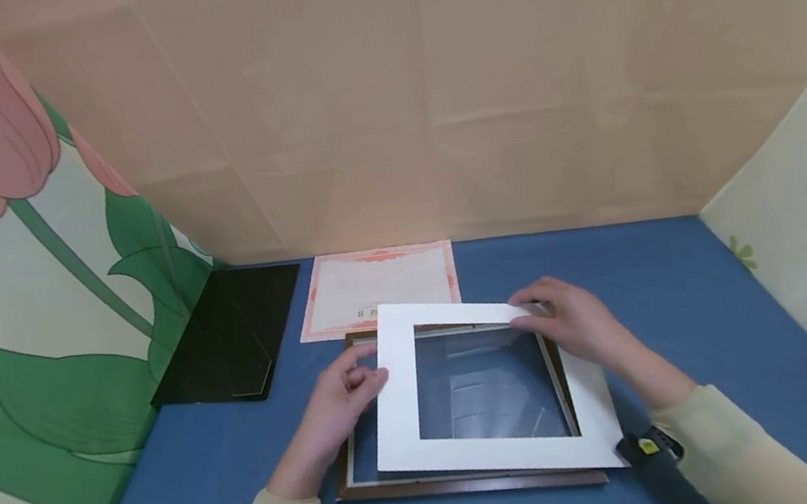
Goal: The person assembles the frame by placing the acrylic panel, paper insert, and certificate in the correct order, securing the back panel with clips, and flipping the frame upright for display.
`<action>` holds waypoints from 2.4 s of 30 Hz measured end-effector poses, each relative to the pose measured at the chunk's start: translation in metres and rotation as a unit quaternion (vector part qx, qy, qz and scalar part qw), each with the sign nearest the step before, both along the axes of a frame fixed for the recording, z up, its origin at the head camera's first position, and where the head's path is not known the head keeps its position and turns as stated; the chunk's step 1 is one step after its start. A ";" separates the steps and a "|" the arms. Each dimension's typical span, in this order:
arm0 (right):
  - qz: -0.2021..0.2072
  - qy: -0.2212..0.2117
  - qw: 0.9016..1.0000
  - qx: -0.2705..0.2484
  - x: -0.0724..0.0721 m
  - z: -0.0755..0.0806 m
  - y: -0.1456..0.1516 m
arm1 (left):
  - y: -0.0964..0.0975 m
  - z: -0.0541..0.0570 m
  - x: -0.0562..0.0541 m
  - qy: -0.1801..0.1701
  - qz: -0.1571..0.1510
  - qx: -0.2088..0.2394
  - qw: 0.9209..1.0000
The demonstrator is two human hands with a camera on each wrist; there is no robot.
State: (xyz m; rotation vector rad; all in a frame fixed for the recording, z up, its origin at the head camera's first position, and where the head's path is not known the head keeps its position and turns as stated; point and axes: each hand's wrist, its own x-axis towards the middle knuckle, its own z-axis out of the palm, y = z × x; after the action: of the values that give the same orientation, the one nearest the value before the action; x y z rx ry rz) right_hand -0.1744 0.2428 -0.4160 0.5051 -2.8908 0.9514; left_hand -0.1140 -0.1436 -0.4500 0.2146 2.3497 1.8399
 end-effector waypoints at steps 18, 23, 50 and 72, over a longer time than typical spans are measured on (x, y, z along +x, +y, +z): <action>-0.063 -0.045 0.991 -0.110 0.021 -0.013 0.024 | -0.022 -0.003 0.000 -0.021 0.030 0.063 0.997; -0.091 -0.067 0.986 -0.120 0.037 -0.017 0.029 | -0.026 -0.003 0.002 -0.029 0.048 0.053 0.997; -0.106 -0.143 0.981 -0.072 0.070 -0.037 0.020 | -0.045 -0.008 0.006 -0.079 0.034 0.001 0.996; -0.068 -0.110 0.991 -0.031 0.074 -0.037 0.013 | -0.045 -0.015 0.003 -0.090 0.026 -0.065 0.993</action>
State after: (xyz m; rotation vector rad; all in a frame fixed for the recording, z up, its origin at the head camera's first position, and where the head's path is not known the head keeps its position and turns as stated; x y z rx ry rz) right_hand -0.1007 0.2558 -0.4535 0.2056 -3.0252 1.1373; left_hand -0.1106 -0.1885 -0.4647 -0.0282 2.3572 1.6449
